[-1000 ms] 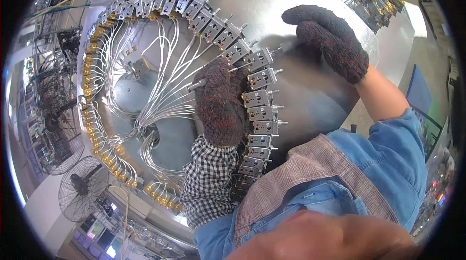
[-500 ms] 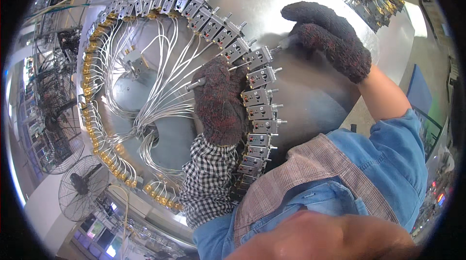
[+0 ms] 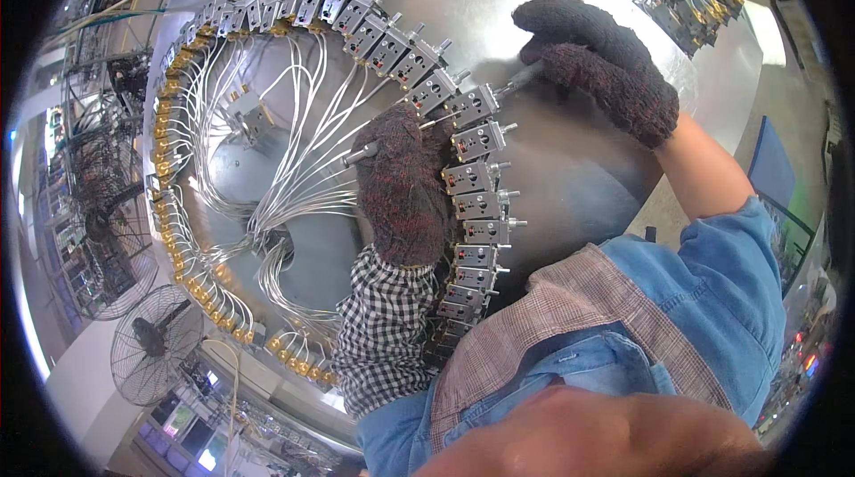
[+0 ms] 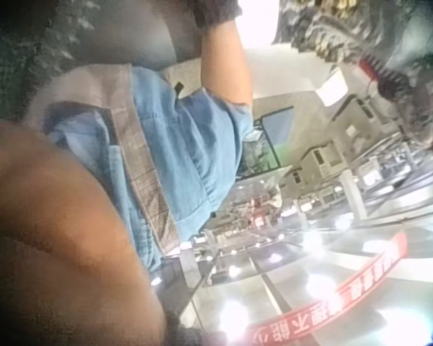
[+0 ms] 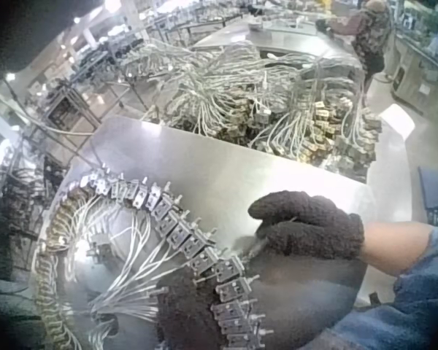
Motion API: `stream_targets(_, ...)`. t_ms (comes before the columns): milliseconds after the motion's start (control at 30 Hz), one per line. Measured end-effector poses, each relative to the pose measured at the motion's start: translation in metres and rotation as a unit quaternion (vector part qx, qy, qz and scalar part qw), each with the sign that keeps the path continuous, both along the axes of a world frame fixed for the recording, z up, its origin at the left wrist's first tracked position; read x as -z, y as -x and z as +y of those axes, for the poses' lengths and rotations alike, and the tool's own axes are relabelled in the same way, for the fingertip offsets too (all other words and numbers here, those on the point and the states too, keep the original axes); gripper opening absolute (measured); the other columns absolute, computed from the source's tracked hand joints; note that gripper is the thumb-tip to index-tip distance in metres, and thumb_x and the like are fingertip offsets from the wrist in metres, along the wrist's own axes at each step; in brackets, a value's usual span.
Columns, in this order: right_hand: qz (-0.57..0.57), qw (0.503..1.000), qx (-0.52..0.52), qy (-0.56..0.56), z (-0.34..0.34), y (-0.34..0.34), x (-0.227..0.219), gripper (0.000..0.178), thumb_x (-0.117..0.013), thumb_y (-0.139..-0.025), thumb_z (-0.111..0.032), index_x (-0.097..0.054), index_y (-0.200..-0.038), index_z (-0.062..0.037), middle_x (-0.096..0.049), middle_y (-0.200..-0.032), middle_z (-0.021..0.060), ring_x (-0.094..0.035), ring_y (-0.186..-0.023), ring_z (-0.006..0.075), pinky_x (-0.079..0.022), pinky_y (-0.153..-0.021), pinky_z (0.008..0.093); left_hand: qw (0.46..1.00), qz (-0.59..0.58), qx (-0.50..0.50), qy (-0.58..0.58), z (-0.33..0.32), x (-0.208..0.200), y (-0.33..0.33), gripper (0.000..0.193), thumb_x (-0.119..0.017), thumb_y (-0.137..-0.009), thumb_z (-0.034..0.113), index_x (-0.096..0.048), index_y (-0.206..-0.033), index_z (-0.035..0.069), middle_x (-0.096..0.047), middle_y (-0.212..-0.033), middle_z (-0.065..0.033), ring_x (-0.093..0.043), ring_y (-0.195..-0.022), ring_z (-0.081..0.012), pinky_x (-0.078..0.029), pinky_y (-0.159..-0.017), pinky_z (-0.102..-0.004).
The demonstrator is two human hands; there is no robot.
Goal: Assembling a large circular electronic component by connecting wires and inserting parts into a circular rack at a workbench.
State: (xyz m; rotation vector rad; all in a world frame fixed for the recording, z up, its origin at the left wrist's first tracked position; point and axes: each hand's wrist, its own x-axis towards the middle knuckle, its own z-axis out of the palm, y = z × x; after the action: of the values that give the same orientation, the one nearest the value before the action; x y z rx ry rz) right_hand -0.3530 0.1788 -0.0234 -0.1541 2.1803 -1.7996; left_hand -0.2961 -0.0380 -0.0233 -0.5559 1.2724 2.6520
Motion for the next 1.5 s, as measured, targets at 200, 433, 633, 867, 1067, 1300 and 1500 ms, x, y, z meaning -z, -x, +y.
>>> stream_targets(200, -0.056, 0.998, 0.026, 0.013, -0.005, 0.002, -0.001, 0.029, -0.055, -0.083, -0.026, -0.059, -0.105, -0.0077, -0.060, -0.080, 0.0041, -0.055, -0.065, 0.0095, -0.046, -0.055, 0.0230, 0.995, 0.061, 0.048, -0.057, -0.006, 0.011, -0.002, 0.022, -0.048, -0.089, 0.014, -0.048, -0.103, -0.003, -0.048, -0.103, -0.0113, -0.052, -0.093, -0.0202, -0.046, -0.083, -0.0332)
stream_targets(433, -0.081, 0.996, 0.034, 0.020, -0.007, 0.000, 0.000, 0.031, -0.056, -0.083, -0.030, -0.059, -0.104, -0.0072, -0.060, -0.077, 0.0044, -0.055, -0.065, 0.0094, -0.044, -0.051, 0.0212, 0.974, 0.126, 0.092, 0.165, -0.007, 0.008, -0.003, 0.022, -0.048, -0.089, 0.014, -0.049, -0.103, -0.003, -0.049, -0.101, -0.0113, -0.052, -0.092, -0.0201, -0.046, -0.083, -0.0321)
stream_targets(633, -0.071, 0.997, 0.031, -0.006, -0.005, 0.000, -0.003, 0.031, -0.055, -0.084, -0.029, -0.059, -0.105, -0.0068, -0.061, -0.081, 0.0051, -0.055, -0.067, 0.0099, -0.046, -0.057, 0.0226, 0.893, 0.152, 0.070, 0.419, -0.001, 0.016, -0.001, 0.023, -0.047, -0.089, 0.013, -0.049, -0.102, -0.005, -0.049, -0.095, -0.0140, -0.054, -0.085, -0.0207, -0.049, -0.073, -0.0317)
stream_targets(867, -0.007, 0.999, 0.027, 0.047, -0.004, -0.001, 0.002, 0.031, -0.055, -0.084, -0.022, -0.055, -0.110, -0.0073, -0.060, -0.080, 0.0045, -0.054, -0.065, 0.0096, -0.045, -0.056, 0.0233, 0.908, 0.088, 0.105, 0.397, 0.001, 0.000, 0.005, 0.014, -0.054, -0.083, 0.004, -0.052, -0.093, -0.006, -0.054, -0.086, -0.0108, -0.057, -0.075, -0.0173, -0.051, -0.061, -0.0275)
stream_targets(1067, -0.072, 0.996, 0.021, 0.046, -0.003, -0.003, -0.003, 0.031, -0.055, -0.082, -0.018, -0.054, -0.112, -0.0074, -0.060, -0.077, 0.0050, -0.051, -0.062, 0.0088, -0.044, -0.056, 0.0228, 0.944, 0.082, 0.036, 0.317, -0.001, -0.001, 0.005, 0.019, -0.050, -0.086, 0.012, -0.053, -0.092, -0.005, -0.055, -0.080, -0.0132, -0.057, -0.075, -0.0216, -0.049, -0.065, -0.0315)
stream_targets(1300, -0.162, 0.970, 0.121, 0.134, 0.004, -0.031, 0.000, 0.032, -0.053, -0.083, -0.017, -0.052, -0.112, -0.0043, -0.062, -0.085, 0.0079, -0.052, -0.062, 0.0099, -0.044, -0.052, 0.0226, 0.925, 0.158, 0.100, 0.331, -0.008, 0.002, -0.010, 0.018, -0.042, -0.091, 0.014, -0.046, -0.096, -0.003, -0.048, -0.097, -0.0112, -0.052, -0.094, -0.0238, -0.045, -0.087, -0.0382)
stream_targets(1500, -0.131, 0.978, 0.120, 0.109, -0.001, -0.053, -0.002, 0.031, -0.053, -0.085, -0.016, -0.052, -0.113, -0.0039, -0.061, -0.085, 0.0079, -0.056, -0.065, 0.0109, -0.045, -0.051, 0.0220, 0.995, 0.033, -0.080, 0.048, 0.004, 0.001, -0.017, 0.017, -0.048, -0.088, 0.015, -0.050, -0.094, -0.001, -0.050, -0.083, -0.0096, -0.054, -0.082, -0.0220, -0.048, -0.079, -0.0382)
